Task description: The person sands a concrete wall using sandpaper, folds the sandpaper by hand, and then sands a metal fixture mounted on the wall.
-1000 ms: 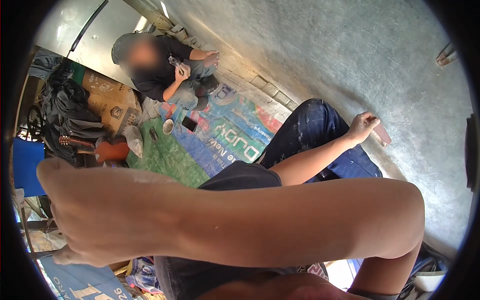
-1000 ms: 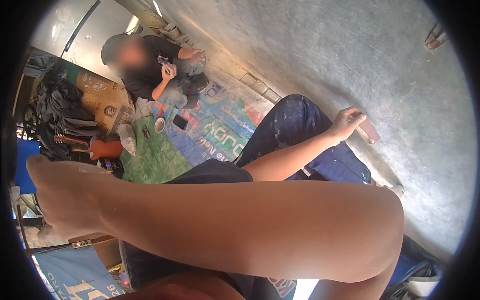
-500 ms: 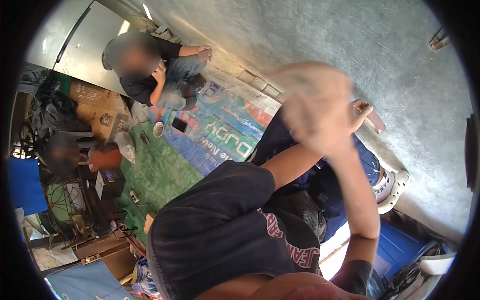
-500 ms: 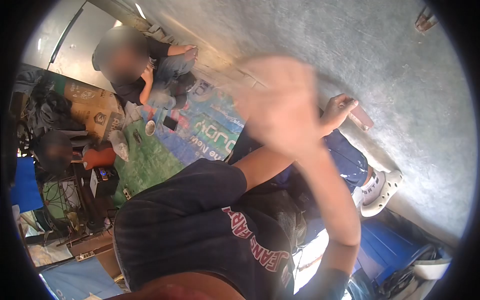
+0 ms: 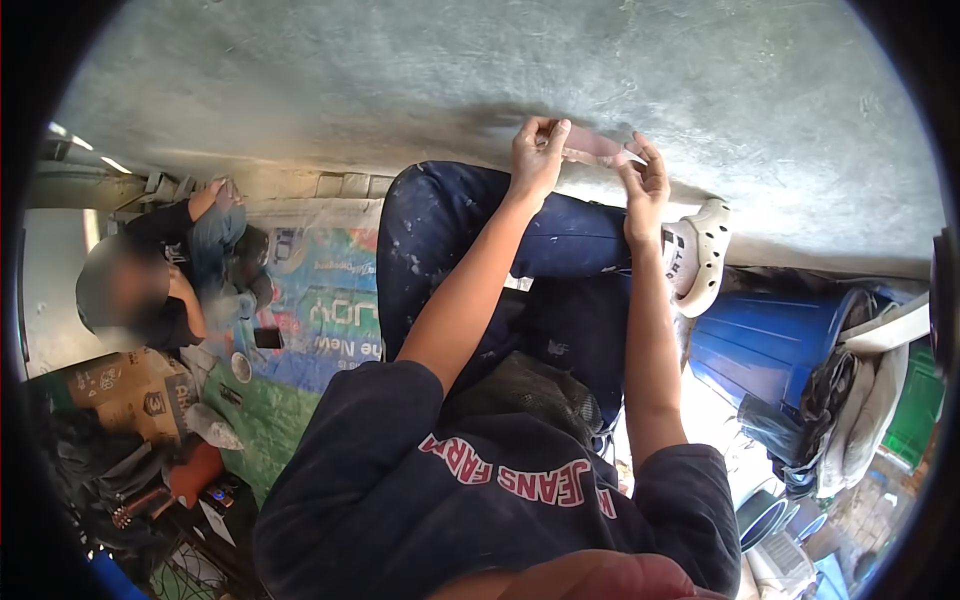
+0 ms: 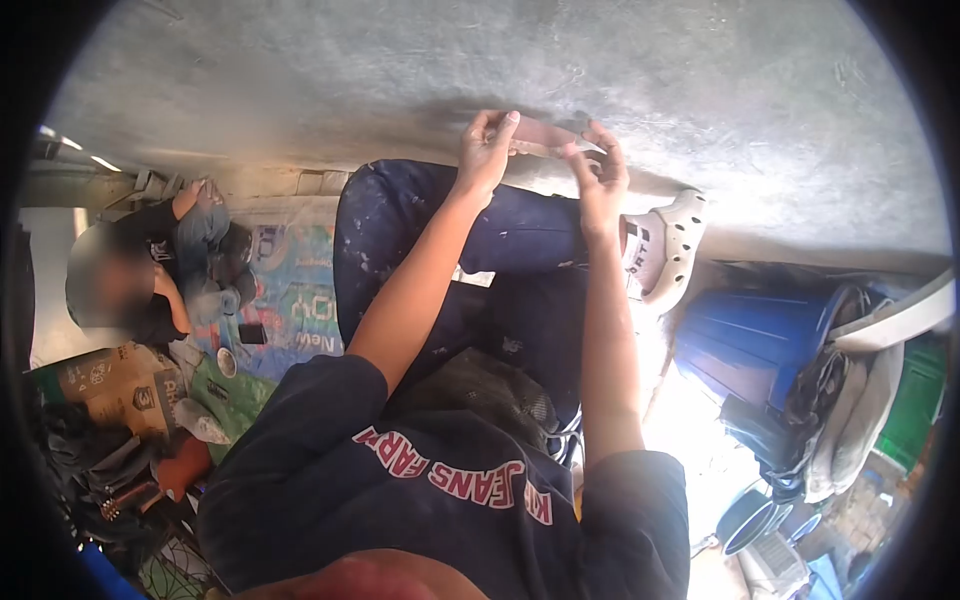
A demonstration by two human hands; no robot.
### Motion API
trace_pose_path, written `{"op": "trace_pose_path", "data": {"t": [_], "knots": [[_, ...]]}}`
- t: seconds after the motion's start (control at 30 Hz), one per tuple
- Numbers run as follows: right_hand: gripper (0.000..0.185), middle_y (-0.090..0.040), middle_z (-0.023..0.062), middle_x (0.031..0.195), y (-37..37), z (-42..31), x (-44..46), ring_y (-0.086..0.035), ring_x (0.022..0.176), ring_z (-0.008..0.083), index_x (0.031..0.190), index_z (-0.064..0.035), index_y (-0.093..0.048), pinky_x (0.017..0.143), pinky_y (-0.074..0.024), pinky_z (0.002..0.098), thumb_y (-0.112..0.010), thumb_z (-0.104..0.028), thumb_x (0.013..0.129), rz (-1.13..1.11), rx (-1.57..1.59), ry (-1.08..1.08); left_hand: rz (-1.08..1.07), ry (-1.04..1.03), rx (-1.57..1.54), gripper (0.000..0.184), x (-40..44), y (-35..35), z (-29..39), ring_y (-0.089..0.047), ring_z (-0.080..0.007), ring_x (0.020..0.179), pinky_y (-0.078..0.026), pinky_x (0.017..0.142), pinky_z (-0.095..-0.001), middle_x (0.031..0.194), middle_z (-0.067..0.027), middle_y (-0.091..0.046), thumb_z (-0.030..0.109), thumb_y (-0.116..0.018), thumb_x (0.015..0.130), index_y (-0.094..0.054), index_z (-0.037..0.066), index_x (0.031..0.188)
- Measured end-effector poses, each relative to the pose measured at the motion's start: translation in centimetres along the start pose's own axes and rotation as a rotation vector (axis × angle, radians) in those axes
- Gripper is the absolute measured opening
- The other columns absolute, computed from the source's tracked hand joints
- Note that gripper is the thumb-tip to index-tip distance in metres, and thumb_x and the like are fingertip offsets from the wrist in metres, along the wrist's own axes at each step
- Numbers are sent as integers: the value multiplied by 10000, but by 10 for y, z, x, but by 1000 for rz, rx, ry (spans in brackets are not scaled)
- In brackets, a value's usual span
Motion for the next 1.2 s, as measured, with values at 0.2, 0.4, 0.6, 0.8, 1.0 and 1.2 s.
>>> {"op": "trace_pose_path", "data": {"t": [0.2, 0.4, 0.6, 0.8, 1.0, 1.2], "knots": [[608, -611, 61, 1079, -18, -25, -4, -552, 908, 137, 1290, -87, -567, 797, -438, 296, -809, -134, 735, -17, -485, 365, -187, 152, -71, 244, -10, -12, 12, -586, -102, 787, -483, 680, -261, 877, -52, -621, 226, -637, 925, -587, -9, 969], [359, -661, 83, 1039, -5, -1, 1, -593, 891, 144, 1214, -47, -633, 809, -448, 290, -664, -89, 858, 8, -277, 149, -325, 80, 67, 248, -15, -17, 15, -604, -137, 1008, -489, 826, -274, 1032, -81, -618, 124, -594, 931, -565, -12, 1136], [337, -659, 119, 1082, 0, 10, 2, -593, 1046, 174, 1228, -17, -617, 938, -437, 313, -570, -221, 964, 18, -126, 67, -401, -101, -26, 326, -19, -24, 27, -612, -125, 949, -501, 805, -253, 1046, -101, -606, 70, -585, 915, -541, -5, 1229], [365, -648, 121, 1115, -4, 3, 1, -585, 1063, 186, 1224, -9, -615, 943, -437, 314, -534, -273, 985, -19, -132, 79, -341, 2, 148, 211, -10, -17, 14, -614, -84, 784, -511, 699, -230, 878, -39, -644, 177, -610, 942, -628, 27, 1090], [265, -634, 27, 906, -3, 2, -1, -565, 931, 103, 1089, -10, -673, 834, -446, 265, -602, -222, 947, -33, -192, 59, -282, 116, -37, 205, -12, -14, 16, -569, -74, 584, -486, 486, -243, 700, -33, -599, 179, -601, 940, -625, -5, 1028], [222, -646, 36, 955, 0, -4, 0, -554, 867, 95, 1096, -29, -656, 814, -435, 260, -563, -182, 966, -47, 195, -49, -310, -188, -26, 325, -14, -21, 20, -606, -91, 759, -493, 646, -241, 868, -63, -614, 58, -585, 923, -532, 64, 1243]]}}
Point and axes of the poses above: each hand's wrist, its own x-axis towards the middle knuckle, its own y-axis out of the back of the hand, z = x × y, the point moved 5 cm from there along x, towards the middle knuckle
